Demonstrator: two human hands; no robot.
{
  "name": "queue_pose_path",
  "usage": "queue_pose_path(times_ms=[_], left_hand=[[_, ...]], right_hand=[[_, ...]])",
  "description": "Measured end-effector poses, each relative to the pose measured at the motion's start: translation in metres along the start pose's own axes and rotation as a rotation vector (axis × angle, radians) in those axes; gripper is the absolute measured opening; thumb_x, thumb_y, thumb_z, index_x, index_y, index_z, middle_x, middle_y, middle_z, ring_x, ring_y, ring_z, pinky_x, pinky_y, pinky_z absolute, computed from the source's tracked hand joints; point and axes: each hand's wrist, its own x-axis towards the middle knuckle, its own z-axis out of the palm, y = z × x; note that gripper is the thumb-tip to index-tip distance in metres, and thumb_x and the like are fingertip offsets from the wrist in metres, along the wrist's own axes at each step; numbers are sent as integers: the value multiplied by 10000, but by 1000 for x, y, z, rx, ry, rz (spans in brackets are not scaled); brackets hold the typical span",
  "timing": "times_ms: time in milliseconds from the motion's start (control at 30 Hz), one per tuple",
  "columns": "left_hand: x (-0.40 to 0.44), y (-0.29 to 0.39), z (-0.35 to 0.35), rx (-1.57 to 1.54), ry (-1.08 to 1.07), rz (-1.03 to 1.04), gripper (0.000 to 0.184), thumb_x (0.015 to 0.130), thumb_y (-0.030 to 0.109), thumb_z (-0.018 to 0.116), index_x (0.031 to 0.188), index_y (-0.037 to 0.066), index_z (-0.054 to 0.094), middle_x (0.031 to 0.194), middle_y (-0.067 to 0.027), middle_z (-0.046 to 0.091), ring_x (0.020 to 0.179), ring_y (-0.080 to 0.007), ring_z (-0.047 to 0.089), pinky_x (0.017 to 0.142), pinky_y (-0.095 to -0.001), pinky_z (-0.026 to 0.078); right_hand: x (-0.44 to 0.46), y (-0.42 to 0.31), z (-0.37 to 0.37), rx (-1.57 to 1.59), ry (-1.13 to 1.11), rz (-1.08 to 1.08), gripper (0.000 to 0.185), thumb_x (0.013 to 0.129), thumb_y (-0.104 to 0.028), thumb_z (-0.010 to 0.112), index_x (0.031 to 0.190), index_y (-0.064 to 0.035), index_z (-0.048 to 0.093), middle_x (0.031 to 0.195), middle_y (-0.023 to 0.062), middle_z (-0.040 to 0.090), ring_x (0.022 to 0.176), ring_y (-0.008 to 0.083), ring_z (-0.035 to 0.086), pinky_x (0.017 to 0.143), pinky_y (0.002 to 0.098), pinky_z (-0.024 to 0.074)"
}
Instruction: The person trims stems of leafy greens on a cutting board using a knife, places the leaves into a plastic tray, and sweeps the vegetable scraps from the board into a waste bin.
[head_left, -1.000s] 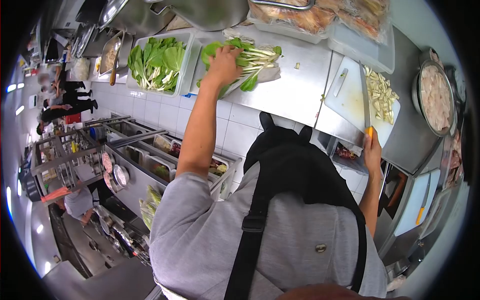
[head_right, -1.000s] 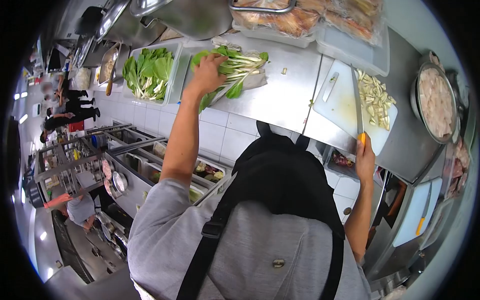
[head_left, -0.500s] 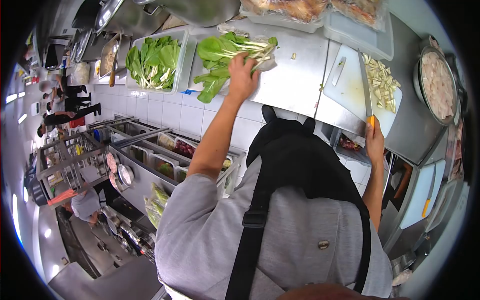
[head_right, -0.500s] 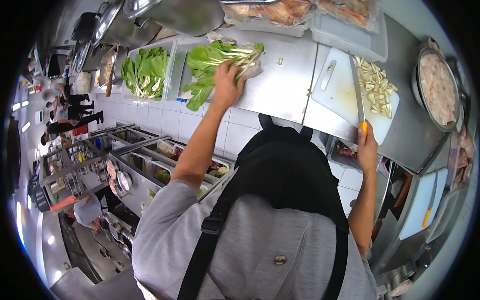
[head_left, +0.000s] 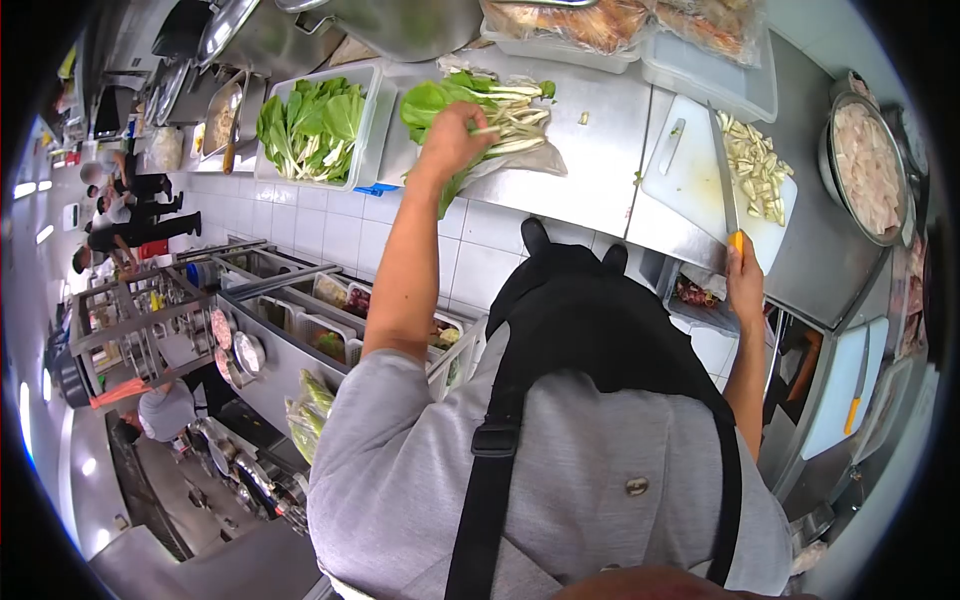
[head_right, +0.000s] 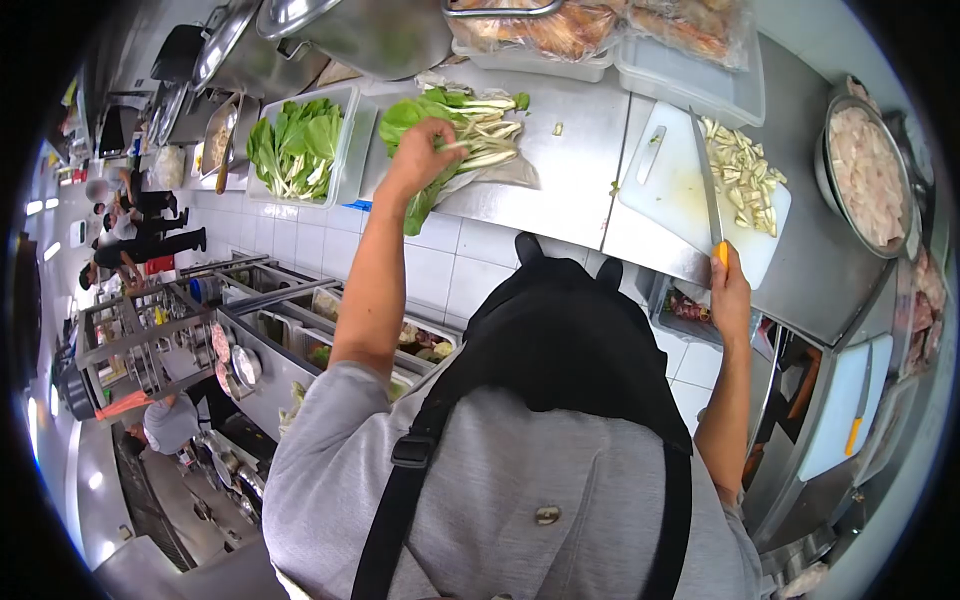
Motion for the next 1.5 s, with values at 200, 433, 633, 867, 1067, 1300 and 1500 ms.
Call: queue_pose_path(times_ms=[200, 433, 633, 867, 1067, 1300, 1500], left_hand=[[26, -25, 16, 460, -46, 33, 616, 774, 233, 787, 1348, 134, 585, 1393, -118, 547, 1368, -353, 445, 1085, -660, 370], [42, -12, 5, 543, -232, -108, 701, 776, 332, 784, 1413, 149, 558, 1381, -157, 531, 1365, -371, 427, 1126, -623, 344], [49, -13, 2, 669, -254, -59, 648, 798, 363, 759, 1363, 110, 567, 1371, -156, 563, 1356, -352, 447, 1081, -595, 366], [46, -5, -39, 616, -85, -55, 508, 895, 317, 646, 1304, 40, 528, 1101, -229, 726, 1128, -399, 649, 1031, -615, 390], [44, 120, -41, 278, -172, 159, 424, 900, 268, 641, 1198, -19, 552, 993, -318, 690, 964, -517, 642, 848, -562, 500], [85, 221, 123, 185, -395, 354, 661, 851, 310, 715, 1382, -34, 524, 1136, -294, 674, 1068, -452, 647, 932, -527, 523], [58, 199, 184, 139, -106, 465, 733, 821, 368, 816, 1441, 83, 549, 1359, -214, 593, 1285, -371, 539, 1109, -531, 382]], right_hand=[[0, -4, -1, -11, -30, 16, 443, 1091, -321, 481, 1444, -57, 522, 879, 195, 657, 763, 267, 625, 754, 397, 510], [-2, -4, 2, -16, -21, 23, 453, 1090, -330, 478, 1444, -51, 516, 1168, 290, 681, 1104, 430, 670, 948, 449, 507], [-3, -3, 4, -13, -7, 9, 455, 1091, -331, 479, 1440, -41, 516, 1196, 296, 675, 1121, 440, 667, 959, 452, 506], [-8, -12, 3, 17, 27, -25, 452, 1091, -338, 484, 1436, -48, 524, 1179, 299, 679, 1109, 448, 668, 949, 452, 510], [-6, -4, 3, -27, 25, -20, 495, 1083, -388, 474, 1466, -75, 503, 1147, 321, 683, 1103, 481, 661, 935, 500, 511], [-12, -2, -16, 100, 24, 2, 434, 1061, -337, 529, 1417, -90, 554, 1155, 294, 689, 1114, 467, 659, 944, 478, 514], [-33, 6, -25, 89, 32, 50, 428, 1060, -324, 526, 1430, -110, 555, 1161, 289, 693, 1118, 471, 655, 947, 479, 516]])
